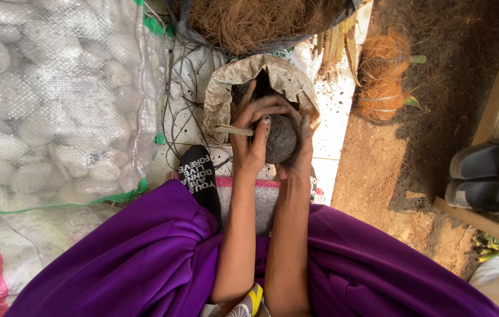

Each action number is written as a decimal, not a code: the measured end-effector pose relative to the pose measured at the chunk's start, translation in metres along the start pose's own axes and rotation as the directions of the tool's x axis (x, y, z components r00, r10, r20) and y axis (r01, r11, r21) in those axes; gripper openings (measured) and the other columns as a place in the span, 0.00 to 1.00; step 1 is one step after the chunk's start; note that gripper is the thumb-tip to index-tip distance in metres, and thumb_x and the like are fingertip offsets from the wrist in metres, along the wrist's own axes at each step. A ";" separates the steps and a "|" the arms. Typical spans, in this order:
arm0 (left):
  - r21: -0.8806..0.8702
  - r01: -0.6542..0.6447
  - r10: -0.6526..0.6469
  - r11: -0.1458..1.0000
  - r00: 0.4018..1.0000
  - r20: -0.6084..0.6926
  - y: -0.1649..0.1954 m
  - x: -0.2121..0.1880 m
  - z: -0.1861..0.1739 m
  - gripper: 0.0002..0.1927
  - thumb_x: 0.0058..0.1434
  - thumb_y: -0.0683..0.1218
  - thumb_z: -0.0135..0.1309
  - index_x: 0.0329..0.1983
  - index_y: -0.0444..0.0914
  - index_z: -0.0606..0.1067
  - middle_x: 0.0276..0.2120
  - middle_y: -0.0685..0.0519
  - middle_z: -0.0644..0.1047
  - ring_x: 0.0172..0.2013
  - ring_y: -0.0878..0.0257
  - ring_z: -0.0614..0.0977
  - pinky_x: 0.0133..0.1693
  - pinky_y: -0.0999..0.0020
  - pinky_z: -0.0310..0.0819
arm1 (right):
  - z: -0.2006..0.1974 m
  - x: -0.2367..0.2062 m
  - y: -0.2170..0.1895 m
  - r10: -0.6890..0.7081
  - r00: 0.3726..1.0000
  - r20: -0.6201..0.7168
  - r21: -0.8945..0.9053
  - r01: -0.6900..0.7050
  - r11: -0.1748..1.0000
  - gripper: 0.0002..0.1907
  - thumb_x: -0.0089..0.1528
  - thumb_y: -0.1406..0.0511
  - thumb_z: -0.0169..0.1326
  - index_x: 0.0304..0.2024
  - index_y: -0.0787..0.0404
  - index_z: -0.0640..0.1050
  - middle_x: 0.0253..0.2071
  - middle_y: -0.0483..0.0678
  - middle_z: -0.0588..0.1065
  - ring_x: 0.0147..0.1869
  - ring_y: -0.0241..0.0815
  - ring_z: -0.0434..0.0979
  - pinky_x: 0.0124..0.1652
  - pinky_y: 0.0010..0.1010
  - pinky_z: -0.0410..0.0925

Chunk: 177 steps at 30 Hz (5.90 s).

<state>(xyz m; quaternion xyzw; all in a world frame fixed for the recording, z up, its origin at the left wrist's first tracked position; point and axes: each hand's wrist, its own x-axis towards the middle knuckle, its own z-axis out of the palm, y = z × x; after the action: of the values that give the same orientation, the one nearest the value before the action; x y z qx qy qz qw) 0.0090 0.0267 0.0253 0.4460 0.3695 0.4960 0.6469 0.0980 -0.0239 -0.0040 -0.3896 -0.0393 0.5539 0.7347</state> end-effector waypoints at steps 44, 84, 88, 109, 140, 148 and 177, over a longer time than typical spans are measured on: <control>0.465 -0.098 0.082 0.880 0.995 0.054 -0.008 -0.002 -0.005 0.25 0.73 0.57 0.47 0.70 0.45 0.72 0.70 0.48 0.65 0.72 0.53 0.61 0.72 0.47 0.55 | -0.019 0.003 0.004 0.019 0.998 -0.065 -0.208 -0.032 0.978 0.30 0.59 0.52 0.60 0.56 0.67 0.77 0.46 0.58 0.75 0.47 0.53 0.78 0.43 0.42 0.78; -0.411 0.323 -0.388 0.852 0.918 -0.083 -0.005 0.001 0.004 0.15 0.70 0.50 0.51 0.48 0.32 0.77 0.44 0.46 0.80 0.45 0.57 0.83 0.48 0.57 0.82 | 0.026 -0.007 0.000 -0.423 0.897 0.130 -0.504 0.427 0.750 0.34 0.73 0.41 0.45 0.44 0.67 0.80 0.69 0.61 0.71 0.81 0.58 0.62 0.77 0.51 0.60; 0.011 0.233 -0.233 0.972 0.972 -0.018 -0.002 0.000 0.002 0.14 0.67 0.50 0.53 0.46 0.35 0.79 0.43 0.45 0.82 0.43 0.56 0.86 0.51 0.55 0.86 | 0.033 -0.007 -0.011 -0.229 0.970 0.080 -0.237 0.242 0.941 0.44 0.64 0.39 0.49 0.71 0.60 0.65 0.76 0.58 0.59 0.80 0.59 0.57 0.74 0.53 0.59; -0.629 0.422 -0.568 0.653 0.822 -0.039 0.008 0.007 0.004 0.23 0.66 0.55 0.54 0.57 0.36 0.74 0.52 0.45 0.78 0.51 0.51 0.82 0.52 0.55 0.80 | 0.032 -0.009 -0.009 -0.372 0.895 0.248 -0.650 0.438 0.621 0.41 0.73 0.38 0.33 0.61 0.64 0.78 0.74 0.58 0.67 0.85 0.53 0.53 0.79 0.47 0.50; -0.432 0.368 -0.406 0.823 0.914 0.004 0.008 0.001 0.007 0.21 0.64 0.54 0.55 0.50 0.33 0.77 0.44 0.45 0.81 0.43 0.50 0.84 0.47 0.47 0.82 | 0.023 -0.003 -0.015 -0.197 0.975 0.099 -0.372 0.220 0.902 0.52 0.63 0.31 0.39 0.75 0.60 0.60 0.80 0.55 0.54 0.85 0.55 0.48 0.78 0.52 0.53; -0.004 0.013 -0.013 1.000 0.997 -0.071 0.013 0.001 0.013 0.37 0.63 0.68 0.51 0.70 0.46 0.66 0.69 0.53 0.66 0.58 0.61 0.66 0.66 0.52 0.60 | -0.001 -0.003 -0.007 -0.015 0.992 0.127 -0.056 0.022 0.998 0.40 0.61 0.38 0.55 0.59 0.63 0.76 0.61 0.59 0.74 0.61 0.57 0.76 0.60 0.50 0.73; 0.626 -0.337 0.369 0.703 0.926 0.084 0.017 0.006 0.010 0.15 0.68 0.48 0.49 0.50 0.42 0.83 0.63 0.47 0.77 0.76 0.44 0.58 0.75 0.38 0.48 | -0.013 0.001 0.016 -0.015 0.995 -0.101 0.091 0.024 0.996 0.27 0.71 0.48 0.54 0.61 0.61 0.71 0.53 0.55 0.75 0.53 0.47 0.78 0.51 0.39 0.76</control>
<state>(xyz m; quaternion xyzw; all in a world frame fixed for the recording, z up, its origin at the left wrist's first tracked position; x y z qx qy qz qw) 0.0145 0.0326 0.0449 0.6868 0.4369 0.4681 0.3439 0.0926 -0.0285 -0.0230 -0.3820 0.0193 0.5277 0.7585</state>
